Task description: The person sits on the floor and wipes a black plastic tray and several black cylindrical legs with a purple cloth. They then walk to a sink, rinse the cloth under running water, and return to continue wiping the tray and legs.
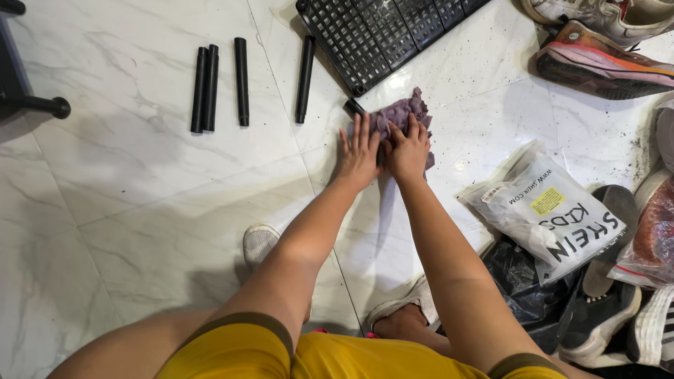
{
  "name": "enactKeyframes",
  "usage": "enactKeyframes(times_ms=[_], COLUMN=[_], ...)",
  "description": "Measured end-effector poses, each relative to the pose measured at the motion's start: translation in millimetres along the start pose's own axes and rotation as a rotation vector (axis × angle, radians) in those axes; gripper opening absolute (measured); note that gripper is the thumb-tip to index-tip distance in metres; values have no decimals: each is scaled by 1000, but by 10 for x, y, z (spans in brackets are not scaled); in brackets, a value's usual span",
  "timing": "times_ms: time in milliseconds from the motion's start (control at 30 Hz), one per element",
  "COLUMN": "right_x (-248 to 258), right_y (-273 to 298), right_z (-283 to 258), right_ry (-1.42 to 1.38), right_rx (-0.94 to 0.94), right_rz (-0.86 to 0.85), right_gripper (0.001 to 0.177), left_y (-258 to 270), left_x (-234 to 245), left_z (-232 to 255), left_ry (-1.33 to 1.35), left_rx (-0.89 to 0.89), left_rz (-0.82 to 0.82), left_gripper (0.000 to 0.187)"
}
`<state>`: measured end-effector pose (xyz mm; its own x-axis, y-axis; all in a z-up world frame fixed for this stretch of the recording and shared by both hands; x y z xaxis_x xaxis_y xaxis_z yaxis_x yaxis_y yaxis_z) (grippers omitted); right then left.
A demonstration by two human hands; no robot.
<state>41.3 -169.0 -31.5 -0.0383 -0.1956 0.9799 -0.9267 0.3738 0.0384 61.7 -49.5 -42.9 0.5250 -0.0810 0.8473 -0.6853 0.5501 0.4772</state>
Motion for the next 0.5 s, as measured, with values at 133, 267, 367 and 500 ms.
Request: enactKeyframes(times_ms=[133,267,367,500], right_x=[58,100,111,89], right_y=[-42,-81,-112,-84], right_z=[-29,-43,-5,-11], right_ry=[10,19,-15,-22], right_rx=[34,56,21,30], right_rz=[-20,-110,-165,-141], right_gripper=[51,53,52,52], left_y=[-132,-211,-169,-156], left_x=[295,593,691,819], left_z=[-299,-551,-862,-1514], left_ry=[50,16,-354,-90], left_rx=[39,-72,-6,303], left_rz=[70,181,197,214], left_gripper=[86,68,65,61])
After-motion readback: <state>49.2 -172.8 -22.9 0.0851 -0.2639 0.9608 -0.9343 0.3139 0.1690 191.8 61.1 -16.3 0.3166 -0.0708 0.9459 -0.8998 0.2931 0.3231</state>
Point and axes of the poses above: each hand's wrist, its own y-axis away from the middle knuckle, its own x-axis out of the back of the hand, z = x × y, the point moved 9 cm from there along -y, towards the middle knuckle, and after that the axes turned 11 degrees about y, right-handed, at the moved point
